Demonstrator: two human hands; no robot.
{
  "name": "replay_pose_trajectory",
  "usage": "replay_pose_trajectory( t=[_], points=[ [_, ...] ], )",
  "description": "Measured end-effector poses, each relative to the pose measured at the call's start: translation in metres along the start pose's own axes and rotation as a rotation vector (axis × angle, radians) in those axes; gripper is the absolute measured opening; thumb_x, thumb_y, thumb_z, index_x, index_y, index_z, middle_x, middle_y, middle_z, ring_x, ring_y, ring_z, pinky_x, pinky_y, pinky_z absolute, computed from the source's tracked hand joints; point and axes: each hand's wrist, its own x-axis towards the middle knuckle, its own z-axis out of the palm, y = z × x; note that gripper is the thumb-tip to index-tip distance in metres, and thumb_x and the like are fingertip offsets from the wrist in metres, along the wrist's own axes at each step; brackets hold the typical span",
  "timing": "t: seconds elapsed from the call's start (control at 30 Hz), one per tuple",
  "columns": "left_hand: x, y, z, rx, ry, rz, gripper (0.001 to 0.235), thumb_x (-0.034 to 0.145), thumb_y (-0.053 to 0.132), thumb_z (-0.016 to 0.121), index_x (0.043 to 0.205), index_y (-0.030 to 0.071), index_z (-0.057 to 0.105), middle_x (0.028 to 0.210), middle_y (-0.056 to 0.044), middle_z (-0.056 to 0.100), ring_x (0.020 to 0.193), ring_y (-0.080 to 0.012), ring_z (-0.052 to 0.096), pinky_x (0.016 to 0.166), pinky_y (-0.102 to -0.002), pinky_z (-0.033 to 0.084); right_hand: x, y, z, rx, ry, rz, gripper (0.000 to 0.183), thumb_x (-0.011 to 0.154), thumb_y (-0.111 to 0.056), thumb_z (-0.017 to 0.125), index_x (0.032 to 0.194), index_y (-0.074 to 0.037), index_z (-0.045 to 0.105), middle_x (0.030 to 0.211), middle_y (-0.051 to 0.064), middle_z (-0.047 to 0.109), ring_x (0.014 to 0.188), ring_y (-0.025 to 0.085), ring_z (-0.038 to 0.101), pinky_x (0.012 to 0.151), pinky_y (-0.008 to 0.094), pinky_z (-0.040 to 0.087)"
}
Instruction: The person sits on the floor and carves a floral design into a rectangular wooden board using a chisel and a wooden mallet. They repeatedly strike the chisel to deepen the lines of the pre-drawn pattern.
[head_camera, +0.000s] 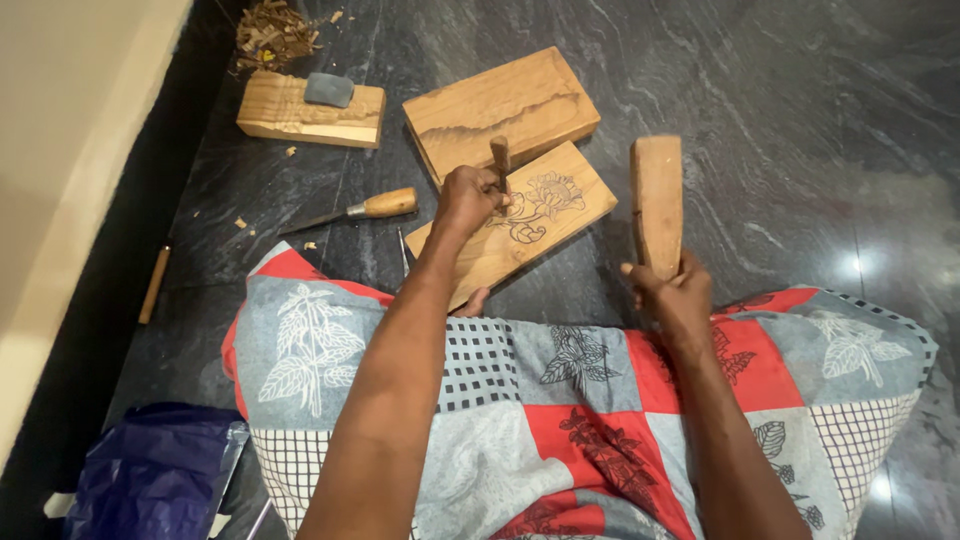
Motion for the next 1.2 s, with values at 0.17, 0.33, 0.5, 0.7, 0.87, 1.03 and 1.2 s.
replay_pose_trajectory(
  t=[0.17,0.33,0.5,0.7,0.87,1.03,1.2],
  points=[
    [-0.008,-0.003,0.005,-0.044,0.069,0.116,0.005,0.083,-0.006,0.072,0.085,-0.003,0.076,0.074,-0.01,0.077,0.065,-0.0116,0.074,0.059,-0.024,0.058,-0.017,-0.036,-0.002,0.107,0.074,-0.143,0.035,0.088,-0.023,0.082,0.105,-0.004,0.059,0.071,0.001,0.063,0.052,0.008,0.056,0.045,0.024,0.042],
    [-0.003,-0.014,0.001,-0.157,0.031,0.028,0.003,0.084,-0.005,0.074,0.086,-0.004,0.076,0.076,-0.009,0.077,0.063,-0.0111,0.072,0.056,-0.023,0.058,-0.028,-0.062,-0.007,0.133,0.115,-0.204,0.032,0.091,-0.019,0.081,0.107,-0.005,0.056,0.07,0.003,0.061,0.051,0.009,0.054,0.044,0.024,0.038],
    [0.0,-0.022,0.004,-0.225,0.024,0.009,0.004,0.083,-0.006,0.075,0.087,-0.005,0.075,0.077,-0.011,0.076,0.064,-0.0121,0.071,0.055,-0.024,0.056,-0.035,-0.072,-0.013,0.165,0.14,-0.346,0.034,0.096,-0.011,0.082,0.112,-0.004,0.053,0.08,0.003,0.062,0.058,0.009,0.057,0.049,0.024,0.042],
    [-0.004,-0.014,0.007,-0.133,0.044,0.1,0.006,0.081,-0.006,0.074,0.086,-0.003,0.076,0.077,-0.01,0.078,0.07,-0.0129,0.075,0.064,-0.027,0.06,-0.052,-0.101,-0.015,0.179,0.132,-0.466,0.035,0.098,-0.004,0.079,0.117,-0.004,0.05,0.089,0.004,0.066,0.064,0.01,0.06,0.054,0.025,0.046],
    [-0.021,-0.003,0.012,0.182,0.132,0.266,0.014,0.082,-0.003,0.072,0.093,0.003,0.077,0.081,-0.013,0.077,0.074,-0.0193,0.076,0.068,-0.032,0.057,-0.057,-0.129,-0.012,0.236,0.213,-0.676,0.04,0.096,0.0,0.071,0.128,-0.008,0.049,0.089,0.002,0.064,0.066,0.007,0.06,0.058,0.023,0.049],
    [-0.033,0.004,0.015,0.163,0.138,0.342,0.014,0.082,-0.005,0.069,0.094,0.0,0.074,0.082,-0.018,0.074,0.076,-0.0235,0.076,0.067,-0.035,0.056,-0.015,-0.117,0.023,-0.474,0.48,-1.242,0.039,0.087,-0.002,0.078,0.116,-0.001,0.051,0.091,0.024,0.058,0.074,0.04,0.06,0.067,0.042,0.051],
    [-0.032,-0.005,0.018,0.207,0.21,0.407,0.016,0.082,-0.005,0.071,0.097,0.0,0.076,0.083,-0.019,0.074,0.077,-0.0253,0.074,0.067,-0.036,0.055,-0.001,-0.074,0.025,-0.734,0.073,-0.784,0.054,0.08,-0.021,0.082,0.123,-0.001,0.056,0.085,0.022,0.07,0.073,0.045,0.068,0.06,0.05,0.049]
  ],
)
